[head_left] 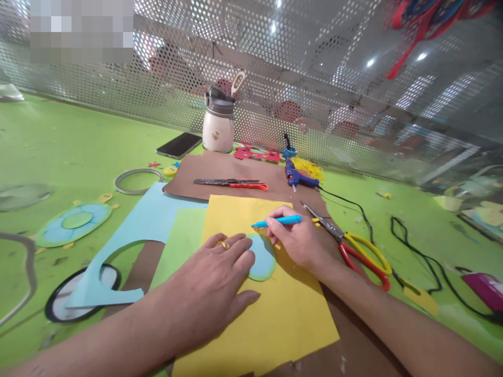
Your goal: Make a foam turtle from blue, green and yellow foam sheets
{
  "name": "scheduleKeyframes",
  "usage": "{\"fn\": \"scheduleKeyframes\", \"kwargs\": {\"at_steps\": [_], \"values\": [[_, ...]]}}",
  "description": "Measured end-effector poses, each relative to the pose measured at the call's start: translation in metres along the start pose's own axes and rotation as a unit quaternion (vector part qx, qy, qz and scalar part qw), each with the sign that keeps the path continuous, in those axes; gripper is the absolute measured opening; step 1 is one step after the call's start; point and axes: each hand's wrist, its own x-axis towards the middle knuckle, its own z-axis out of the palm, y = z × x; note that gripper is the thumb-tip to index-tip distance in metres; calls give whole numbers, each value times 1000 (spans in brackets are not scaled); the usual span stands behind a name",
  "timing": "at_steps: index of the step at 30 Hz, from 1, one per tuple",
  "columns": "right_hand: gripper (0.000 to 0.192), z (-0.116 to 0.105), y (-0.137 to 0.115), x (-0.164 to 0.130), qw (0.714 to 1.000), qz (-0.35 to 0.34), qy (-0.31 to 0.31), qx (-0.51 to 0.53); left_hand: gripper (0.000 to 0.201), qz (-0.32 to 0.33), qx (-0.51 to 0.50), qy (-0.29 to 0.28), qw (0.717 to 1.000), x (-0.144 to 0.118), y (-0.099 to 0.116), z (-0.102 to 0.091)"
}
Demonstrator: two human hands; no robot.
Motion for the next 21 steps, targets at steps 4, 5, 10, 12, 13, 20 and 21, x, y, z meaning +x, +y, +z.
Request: {"fn": "scheduleKeyframes", "kwargs": {"at_steps": [4,5,10,12,13,20,21], "values": [[16,0,-1,0,1000,7,0,2,18,2,6,-1,1000,-1,0,0],[16,-1,0,1,1000,9,1,3,18,2,6,-1,1000,-2,0,0],[18,0,1,0,1000,7,6,23,16,1,-3,12,1000,0,1,0],[19,0,0,0,999,7,13,38,16,2,-7,13,1000,1,1,-1],[19,0,-1,0,999,7,16,47,16,1,-6,11,1000,1,1,-1],[13,-2,0,1,997,-5,15,71,18,-4,0,-13,1000,1,1,-2],[12,-3,0,1,997,-8,15,72,18,-6,-1,-15,1000,0,1,-3]]}}
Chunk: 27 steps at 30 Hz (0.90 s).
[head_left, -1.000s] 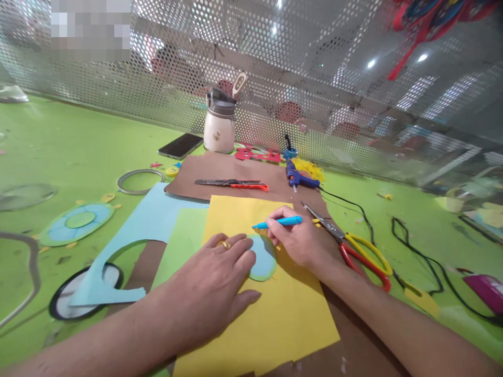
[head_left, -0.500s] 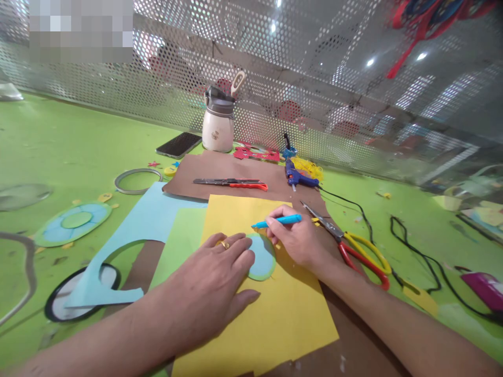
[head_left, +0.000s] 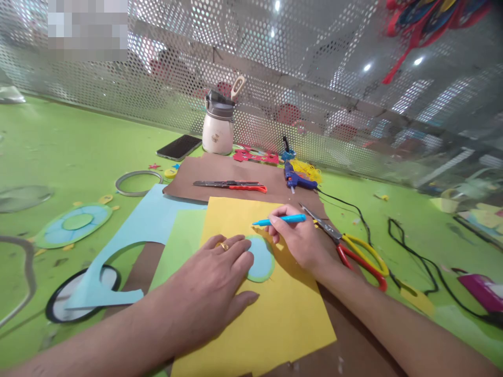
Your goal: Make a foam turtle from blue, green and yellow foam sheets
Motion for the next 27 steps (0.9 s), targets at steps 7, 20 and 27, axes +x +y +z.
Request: {"fn": "scheduleKeyframes", "kwargs": {"at_steps": [7,20,27], "values": [[8,-5,-8,-1,998,-19,-24,-57,19,-6,-6,2,1000,-2,0,0],[12,-7,-3,-1,999,-16,-36,-19,16,6,-28,41,999,-2,-2,2],[20,0,-2,1,999,-22,-41,-5,15,3,-24,35,999,-1,0,-1]]}}
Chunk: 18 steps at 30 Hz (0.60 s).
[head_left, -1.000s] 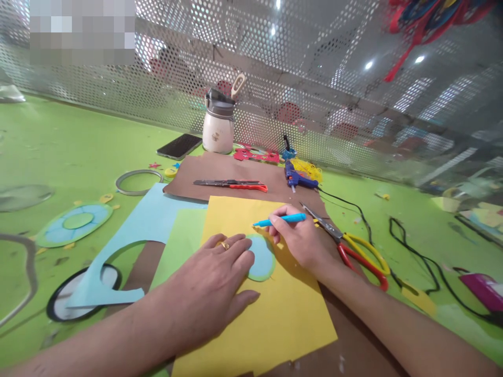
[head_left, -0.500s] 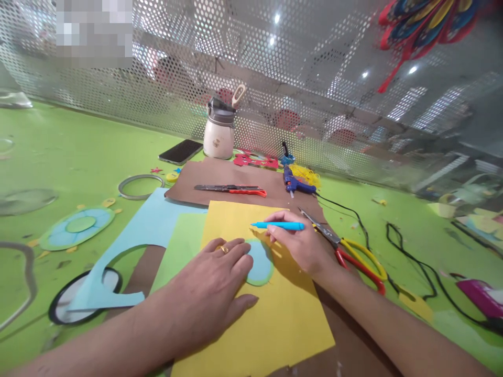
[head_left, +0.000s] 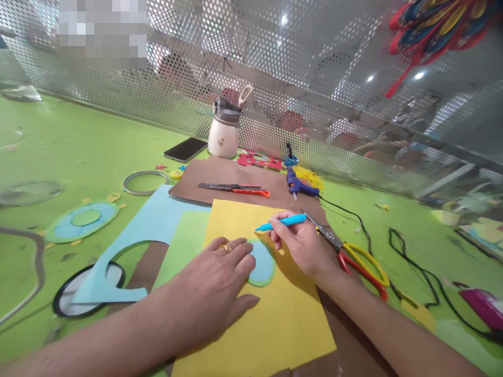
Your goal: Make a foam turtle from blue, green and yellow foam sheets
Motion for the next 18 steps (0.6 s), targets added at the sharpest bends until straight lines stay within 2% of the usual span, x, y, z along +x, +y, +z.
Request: {"fn": "scheduleKeyframes", "kwargs": {"at_steps": [4,12,18], "values": [[23,2,0,-2,999,-2,1,-34,17,-2,4,-7,1000,0,0,1],[23,6,-1,-5,999,27,7,-34,22,-11,6,-28,1000,-1,-1,3],[21,6,4,-3,998,18,2,-52,18,-4,6,-10,1000,-1,-1,3]]}}
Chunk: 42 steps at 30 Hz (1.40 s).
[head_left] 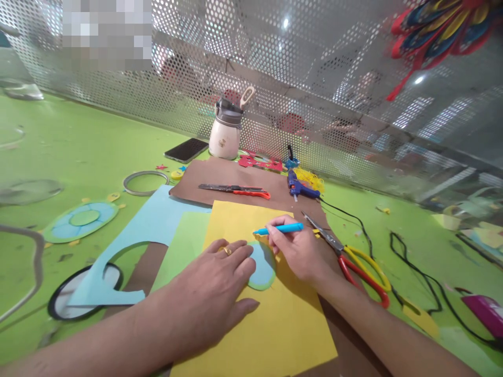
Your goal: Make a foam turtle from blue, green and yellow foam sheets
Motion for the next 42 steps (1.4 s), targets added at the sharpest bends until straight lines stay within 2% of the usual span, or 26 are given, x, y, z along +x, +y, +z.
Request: {"fn": "scheduleKeyframes", "kwargs": {"at_steps": [4,16,27,34,42], "values": [[20,0,-2,0,1000,-8,-2,-17,17,5,1,15,1000,0,-1,1],[16,-1,-5,-1,998,-13,-5,-57,20,-6,5,-13,1000,-1,0,2],[16,-3,-3,-1,999,-24,-9,-48,20,-8,-2,-12,1000,1,1,-1],[18,-2,-1,-1,1000,-6,-7,-25,21,-10,4,-22,1000,2,1,-2],[17,-2,-4,-1,999,-18,-8,-49,22,-9,8,-23,1000,1,1,-1]]}}
